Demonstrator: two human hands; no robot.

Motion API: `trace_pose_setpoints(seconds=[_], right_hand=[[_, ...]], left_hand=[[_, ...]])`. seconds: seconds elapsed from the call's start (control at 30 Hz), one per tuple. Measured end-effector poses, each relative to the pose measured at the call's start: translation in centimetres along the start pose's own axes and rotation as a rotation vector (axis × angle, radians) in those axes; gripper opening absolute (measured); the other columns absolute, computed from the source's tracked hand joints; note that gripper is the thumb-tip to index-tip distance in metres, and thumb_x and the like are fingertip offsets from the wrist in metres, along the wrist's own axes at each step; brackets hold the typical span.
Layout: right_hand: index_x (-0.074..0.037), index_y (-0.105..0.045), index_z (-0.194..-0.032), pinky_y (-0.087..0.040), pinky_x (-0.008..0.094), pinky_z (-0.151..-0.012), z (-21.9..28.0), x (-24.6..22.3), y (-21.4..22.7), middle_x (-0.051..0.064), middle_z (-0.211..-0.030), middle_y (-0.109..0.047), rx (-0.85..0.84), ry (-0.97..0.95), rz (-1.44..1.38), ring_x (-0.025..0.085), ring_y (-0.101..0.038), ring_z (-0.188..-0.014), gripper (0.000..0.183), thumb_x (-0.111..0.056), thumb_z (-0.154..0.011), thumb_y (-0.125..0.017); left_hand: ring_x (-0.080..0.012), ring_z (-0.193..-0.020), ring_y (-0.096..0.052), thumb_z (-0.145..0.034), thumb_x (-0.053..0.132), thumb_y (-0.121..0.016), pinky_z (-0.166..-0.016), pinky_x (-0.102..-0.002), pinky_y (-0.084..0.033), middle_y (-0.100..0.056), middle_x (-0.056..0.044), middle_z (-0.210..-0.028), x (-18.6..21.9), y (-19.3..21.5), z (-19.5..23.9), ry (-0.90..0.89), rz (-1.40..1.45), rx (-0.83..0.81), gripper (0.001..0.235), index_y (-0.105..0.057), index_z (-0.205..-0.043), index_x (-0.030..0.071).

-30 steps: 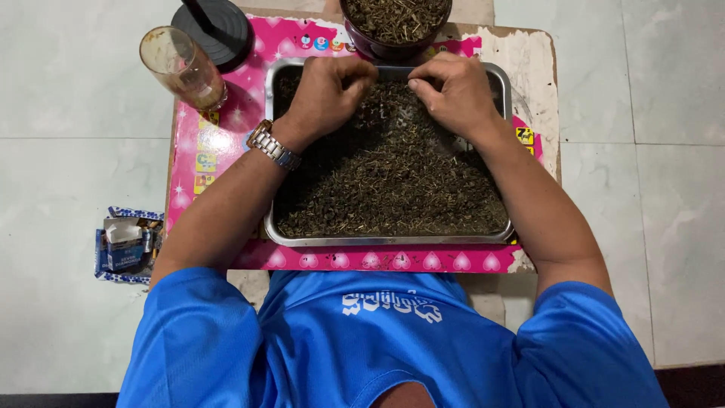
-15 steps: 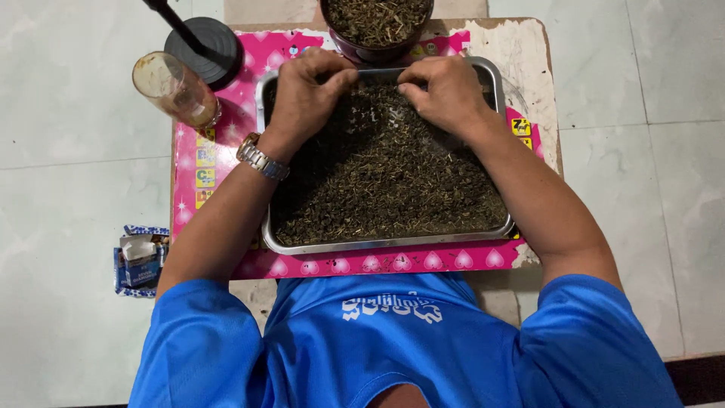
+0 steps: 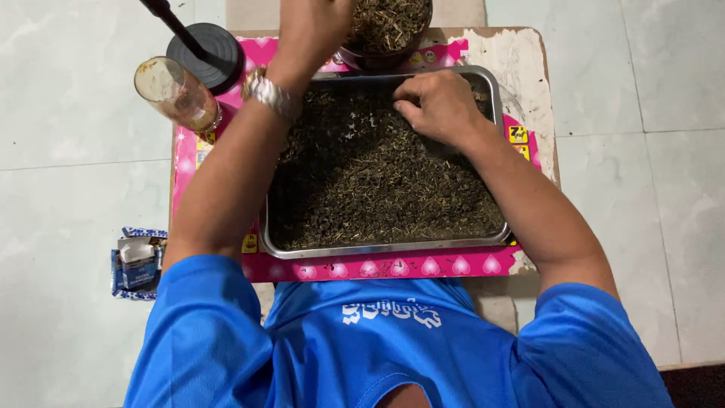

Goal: Sorting and cleaning dried tea leaves by hand in a metal tray to remove impurities.

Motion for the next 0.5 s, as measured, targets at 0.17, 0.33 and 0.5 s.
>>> trace_pose_setpoints(seconds=[0.17,0.33,0.5], right_hand=[[-0.013,-0.083,-0.105,-0.059,0.043,-0.077,0.1,0.0,0.2,0.005,-0.093,-0.079,0.070,0.067,0.022,0.018,-0.072,-0.075,0.012,-0.018,-0.095,-0.080],[-0.017,-0.083,-0.104,-0.057,0.050,-0.076,0.2,-0.3,-0.4,0.001,-0.094,-0.079,-0.025,0.066,0.085,0.021,-0.072,-0.082,0.013,-0.023,-0.095,-0.076],[-0.018,-0.085,-0.098,-0.054,0.045,-0.058,0.5,-1.8,-0.5,-0.002,-0.087,-0.078,-0.015,0.201,0.070,0.021,-0.071,-0.075,0.013,-0.021,-0.091,-0.074]], left_hand=[[-0.0138,-0.081,-0.079,-0.089,0.005,-0.077,-0.072,-0.027,-0.067,-0.082,-0.008,-0.094,3.0,1.9,3.9,-0.141,-0.055,-0.117,0.013,-0.082,-0.100,0.008],[-0.0178,-0.071,-0.072,-0.086,0.013,-0.080,-0.067,-0.036,-0.059,-0.080,-0.002,-0.087,-0.8,-0.3,8.5,0.020,-0.270,-0.441,0.010,-0.083,-0.096,0.016],[-0.0240,-0.074,-0.073,-0.086,0.011,-0.079,-0.067,-0.039,-0.058,-0.080,-0.003,-0.089,-2.2,-1.8,9.9,-0.102,-0.328,-0.434,0.013,-0.082,-0.098,0.016]])
Point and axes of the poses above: each hand's wrist, its own z-axis away from the middle knuckle, its own y-axis out of the back of the hand, x = y × z, the point moved 8 cm from there along -z, towards the middle knuckle
